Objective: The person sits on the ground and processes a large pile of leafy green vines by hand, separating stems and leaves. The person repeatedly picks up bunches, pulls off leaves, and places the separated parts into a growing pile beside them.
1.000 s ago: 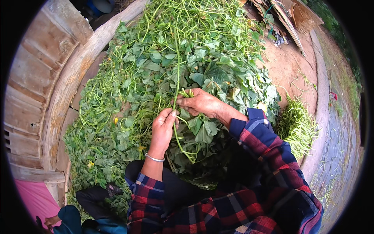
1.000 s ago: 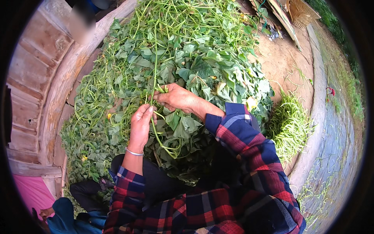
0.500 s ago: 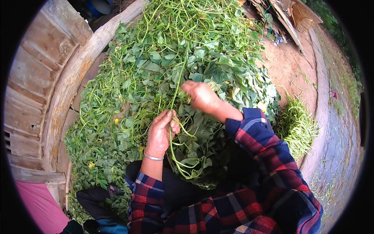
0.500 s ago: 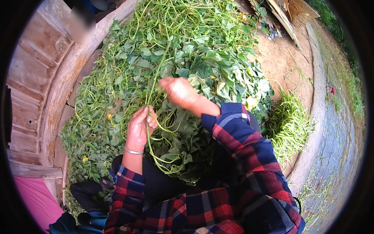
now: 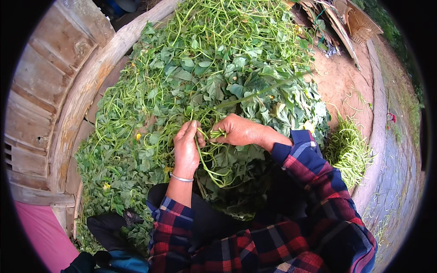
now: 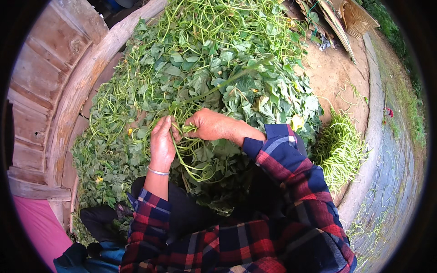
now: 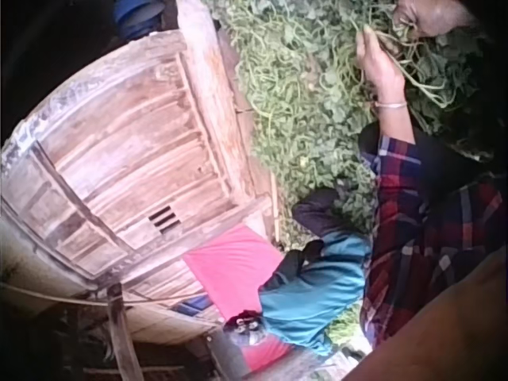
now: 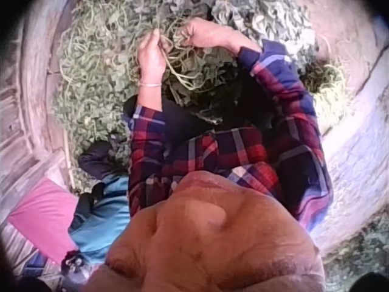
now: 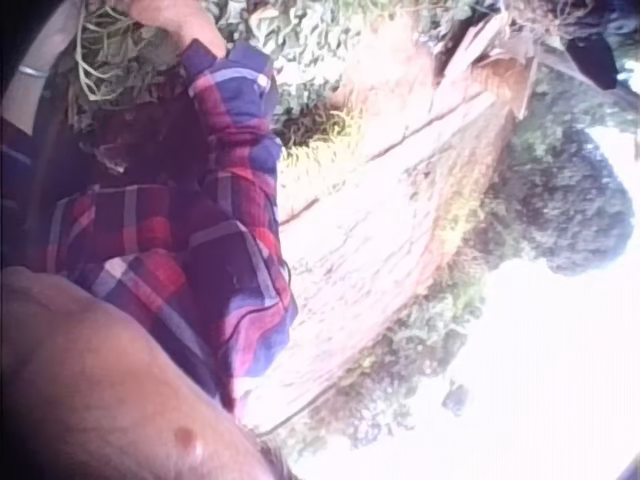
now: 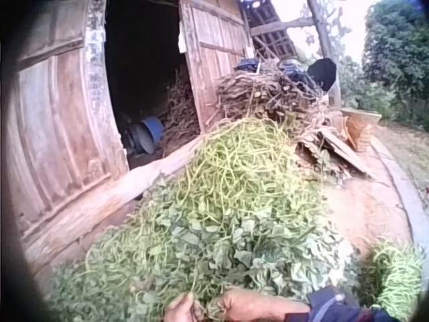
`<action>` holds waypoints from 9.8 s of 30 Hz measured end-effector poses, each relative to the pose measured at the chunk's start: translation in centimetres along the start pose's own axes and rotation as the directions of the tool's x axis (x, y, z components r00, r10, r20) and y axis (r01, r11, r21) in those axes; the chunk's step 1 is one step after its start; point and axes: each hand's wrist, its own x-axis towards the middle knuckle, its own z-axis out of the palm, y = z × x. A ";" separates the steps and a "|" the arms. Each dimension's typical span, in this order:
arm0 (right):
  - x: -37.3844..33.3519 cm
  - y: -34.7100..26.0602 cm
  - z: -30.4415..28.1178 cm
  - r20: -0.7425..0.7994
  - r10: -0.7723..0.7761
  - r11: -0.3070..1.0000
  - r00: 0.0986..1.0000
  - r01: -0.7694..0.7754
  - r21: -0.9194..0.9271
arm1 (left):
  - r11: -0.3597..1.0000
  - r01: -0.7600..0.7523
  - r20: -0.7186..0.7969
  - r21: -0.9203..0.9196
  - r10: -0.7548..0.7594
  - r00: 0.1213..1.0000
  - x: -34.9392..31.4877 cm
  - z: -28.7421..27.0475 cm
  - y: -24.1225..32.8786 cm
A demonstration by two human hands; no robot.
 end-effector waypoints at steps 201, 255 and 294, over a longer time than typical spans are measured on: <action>0.6 0.9 3.4 0.011 0.327 0.705 0.945 -0.252 0.663 | 0.998 0.037 0.191 -0.040 -0.029 0.981 0.6 -1.5 1.4; -2.0 3.0 -4.5 -0.334 0.484 0.797 0.809 -0.251 0.550 | 0.859 -0.509 -0.406 0.051 0.484 0.775 -4.3 -13.3 9.6; -3.1 4.0 -3.3 -0.216 0.400 0.917 0.891 -0.392 0.079 | 0.746 -0.656 0.991 -0.115 0.132 -0.024 -13.4 17.9 13.5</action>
